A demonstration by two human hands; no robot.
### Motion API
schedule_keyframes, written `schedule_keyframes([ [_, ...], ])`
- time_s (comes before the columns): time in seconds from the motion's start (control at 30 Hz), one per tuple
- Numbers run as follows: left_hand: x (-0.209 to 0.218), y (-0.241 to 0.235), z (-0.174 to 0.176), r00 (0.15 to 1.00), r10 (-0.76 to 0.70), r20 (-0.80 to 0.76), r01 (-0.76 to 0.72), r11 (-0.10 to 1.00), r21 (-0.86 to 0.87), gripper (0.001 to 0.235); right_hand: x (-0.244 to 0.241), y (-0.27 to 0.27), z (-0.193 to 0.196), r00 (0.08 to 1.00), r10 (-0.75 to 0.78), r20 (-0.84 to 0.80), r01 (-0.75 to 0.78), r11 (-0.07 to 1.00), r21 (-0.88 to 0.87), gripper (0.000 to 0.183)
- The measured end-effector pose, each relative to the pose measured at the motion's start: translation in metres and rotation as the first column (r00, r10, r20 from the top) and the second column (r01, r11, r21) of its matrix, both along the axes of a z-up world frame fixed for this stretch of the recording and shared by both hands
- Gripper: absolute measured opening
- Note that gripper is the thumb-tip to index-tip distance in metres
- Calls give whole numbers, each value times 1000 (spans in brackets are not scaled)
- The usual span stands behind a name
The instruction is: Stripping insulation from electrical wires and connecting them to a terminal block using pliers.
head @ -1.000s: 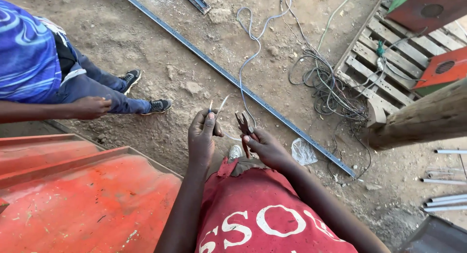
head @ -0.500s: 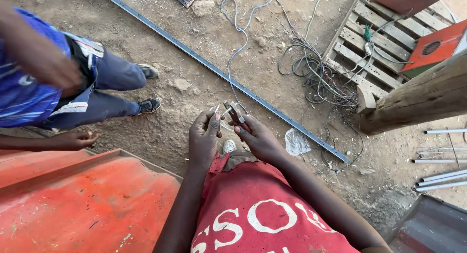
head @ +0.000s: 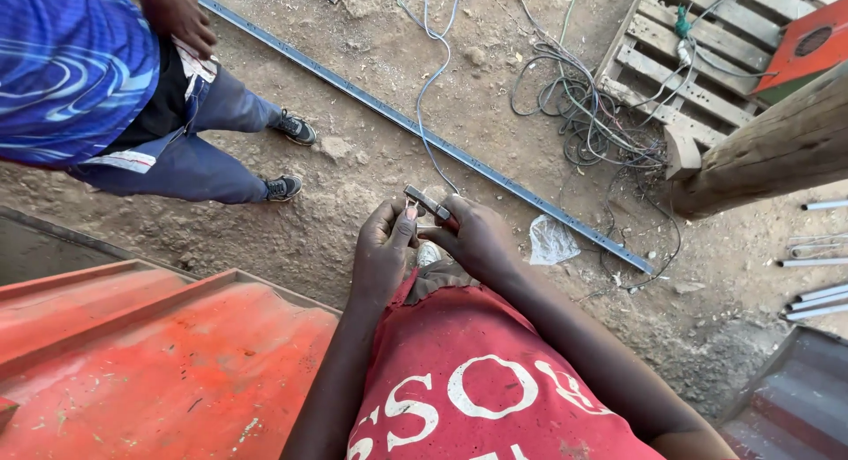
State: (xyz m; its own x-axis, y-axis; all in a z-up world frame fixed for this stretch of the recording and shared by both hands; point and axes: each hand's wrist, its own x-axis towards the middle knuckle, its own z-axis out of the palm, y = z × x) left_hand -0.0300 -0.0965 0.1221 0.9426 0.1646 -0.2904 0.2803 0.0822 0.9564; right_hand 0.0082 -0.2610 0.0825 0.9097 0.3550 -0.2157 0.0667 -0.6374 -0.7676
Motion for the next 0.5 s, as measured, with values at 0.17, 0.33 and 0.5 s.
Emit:
schedule_keyframes([
  [0.17, 1, -6, -3, 999, 17, -39, -16, 999, 30, 23, -1, 9, -5, 999, -42, -17, 42, 998, 53, 35],
  [0.33, 5, 8, -31, 996, 18, -83, -17, 1000, 14, 27, 1, 16, -6, 890, -133, -435, 168, 985, 43, 29],
  [0.5, 9, 7, -23, 991, 9, -131, -9, 1000, 0, 27, -11, 24, -18, 973, -113, -201, 103, 993, -60, 36],
])
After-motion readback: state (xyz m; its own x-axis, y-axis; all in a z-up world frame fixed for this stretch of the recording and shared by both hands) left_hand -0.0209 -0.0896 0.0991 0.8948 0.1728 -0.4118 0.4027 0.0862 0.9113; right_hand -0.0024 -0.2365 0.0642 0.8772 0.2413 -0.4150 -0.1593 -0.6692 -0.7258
